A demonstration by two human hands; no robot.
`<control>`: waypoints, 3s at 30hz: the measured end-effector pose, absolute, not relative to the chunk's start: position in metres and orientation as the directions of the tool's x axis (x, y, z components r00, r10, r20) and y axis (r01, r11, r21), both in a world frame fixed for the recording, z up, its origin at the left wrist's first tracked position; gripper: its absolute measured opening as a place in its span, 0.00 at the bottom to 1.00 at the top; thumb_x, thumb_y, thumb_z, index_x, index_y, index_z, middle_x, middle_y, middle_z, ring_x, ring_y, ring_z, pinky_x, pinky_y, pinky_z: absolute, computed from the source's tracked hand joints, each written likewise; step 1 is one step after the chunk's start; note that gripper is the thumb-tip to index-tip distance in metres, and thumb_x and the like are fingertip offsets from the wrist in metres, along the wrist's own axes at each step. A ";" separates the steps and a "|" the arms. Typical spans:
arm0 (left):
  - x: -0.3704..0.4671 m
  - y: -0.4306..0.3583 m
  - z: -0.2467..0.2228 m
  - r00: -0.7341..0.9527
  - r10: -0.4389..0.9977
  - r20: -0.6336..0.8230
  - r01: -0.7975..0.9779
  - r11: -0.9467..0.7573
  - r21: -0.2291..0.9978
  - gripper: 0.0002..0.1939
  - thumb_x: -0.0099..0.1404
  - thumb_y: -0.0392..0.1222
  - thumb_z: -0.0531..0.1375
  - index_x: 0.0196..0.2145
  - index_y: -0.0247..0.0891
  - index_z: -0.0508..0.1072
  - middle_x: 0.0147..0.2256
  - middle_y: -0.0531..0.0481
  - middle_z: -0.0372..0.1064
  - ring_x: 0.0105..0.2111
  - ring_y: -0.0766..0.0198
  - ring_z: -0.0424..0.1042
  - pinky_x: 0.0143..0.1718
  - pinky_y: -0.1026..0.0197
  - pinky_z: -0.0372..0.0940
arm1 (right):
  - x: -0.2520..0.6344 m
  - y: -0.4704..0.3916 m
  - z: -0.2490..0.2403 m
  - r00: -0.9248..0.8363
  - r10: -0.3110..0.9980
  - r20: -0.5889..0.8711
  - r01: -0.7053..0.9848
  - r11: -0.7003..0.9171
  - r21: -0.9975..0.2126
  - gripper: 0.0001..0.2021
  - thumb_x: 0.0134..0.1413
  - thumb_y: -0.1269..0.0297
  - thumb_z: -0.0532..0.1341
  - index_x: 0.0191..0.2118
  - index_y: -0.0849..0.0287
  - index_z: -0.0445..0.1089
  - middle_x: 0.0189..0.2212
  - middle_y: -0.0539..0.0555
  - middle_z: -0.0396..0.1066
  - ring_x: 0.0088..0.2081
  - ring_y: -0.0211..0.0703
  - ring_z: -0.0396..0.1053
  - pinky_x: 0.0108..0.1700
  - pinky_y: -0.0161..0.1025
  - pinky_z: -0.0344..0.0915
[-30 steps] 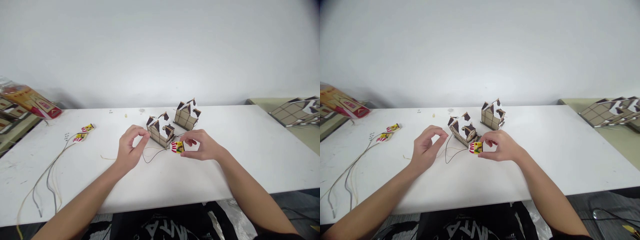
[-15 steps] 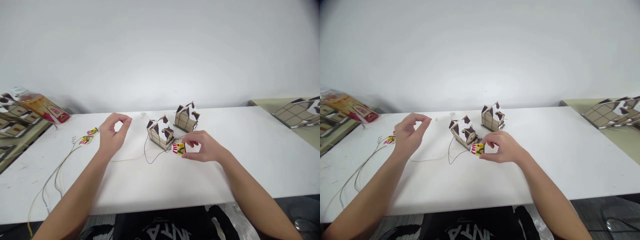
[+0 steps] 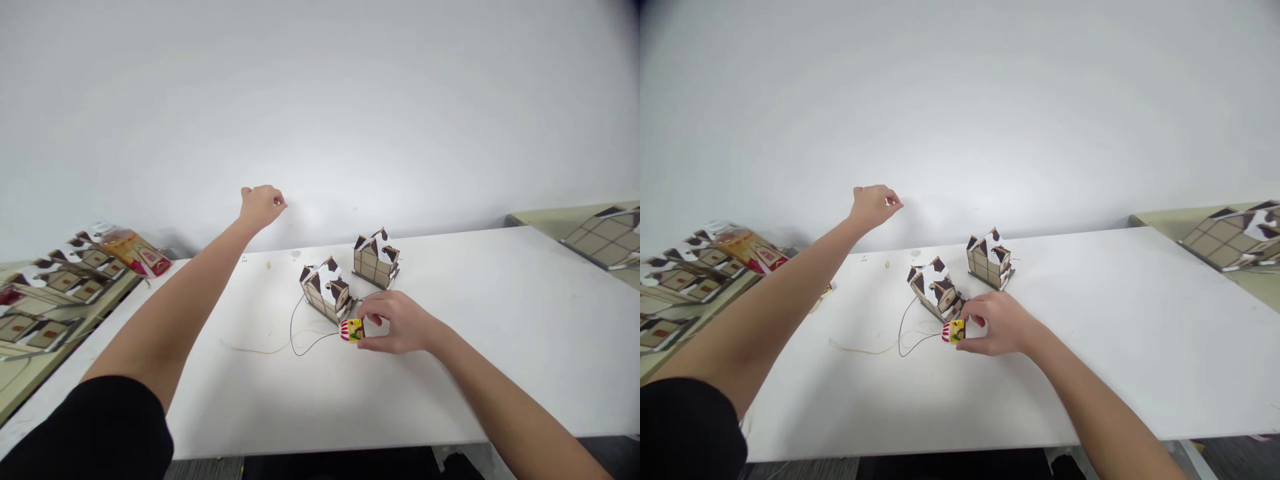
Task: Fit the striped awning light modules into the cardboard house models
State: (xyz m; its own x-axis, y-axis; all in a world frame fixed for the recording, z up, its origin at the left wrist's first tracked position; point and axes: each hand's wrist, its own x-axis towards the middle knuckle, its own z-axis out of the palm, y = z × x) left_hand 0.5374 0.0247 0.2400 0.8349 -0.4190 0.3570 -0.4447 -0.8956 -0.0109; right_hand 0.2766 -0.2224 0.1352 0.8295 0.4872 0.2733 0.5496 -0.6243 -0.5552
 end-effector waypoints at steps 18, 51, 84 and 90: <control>0.531 0.095 0.197 0.918 -0.336 0.213 -0.322 -0.942 -0.097 0.18 0.64 0.38 0.52 0.50 0.43 0.71 0.58 0.45 0.56 0.45 0.57 0.66 0.44 0.55 0.62 | 0.281 -0.218 0.125 0.803 0.525 0.282 0.586 -0.607 -0.537 0.17 0.46 0.49 0.66 0.33 0.59 0.72 0.22 0.47 0.63 0.23 0.33 0.56 0.28 0.34 0.50; 0.307 0.025 0.205 0.332 -0.852 0.405 -0.872 -0.441 -0.211 0.10 0.59 0.41 0.64 0.38 0.39 0.70 0.41 0.52 0.72 0.35 0.61 0.71 0.36 0.56 0.58 | 0.261 -0.190 0.138 0.617 0.229 0.752 0.718 -0.555 -0.420 0.19 0.51 0.53 0.64 0.46 0.58 0.67 0.22 0.47 0.64 0.22 0.33 0.59 0.27 0.35 0.58; 0.312 0.028 0.210 0.492 -0.817 0.300 -0.854 -0.520 -0.014 0.16 0.60 0.54 0.63 0.41 0.42 0.71 0.43 0.53 0.71 0.39 0.62 0.71 0.41 0.57 0.61 | 0.263 -0.189 0.133 0.533 0.132 0.836 0.742 -0.547 -0.387 0.08 0.51 0.78 0.61 0.35 0.58 0.66 0.18 0.44 0.62 0.20 0.29 0.57 0.28 0.34 0.59; 0.312 0.028 0.211 0.504 -0.811 0.298 -0.841 -0.540 -0.045 0.18 0.60 0.56 0.63 0.40 0.41 0.71 0.40 0.53 0.71 0.38 0.61 0.72 0.40 0.56 0.61 | 0.262 -0.188 0.135 0.495 0.110 0.862 0.764 -0.528 -0.371 0.07 0.52 0.77 0.60 0.35 0.58 0.67 0.18 0.44 0.63 0.19 0.30 0.58 0.28 0.34 0.60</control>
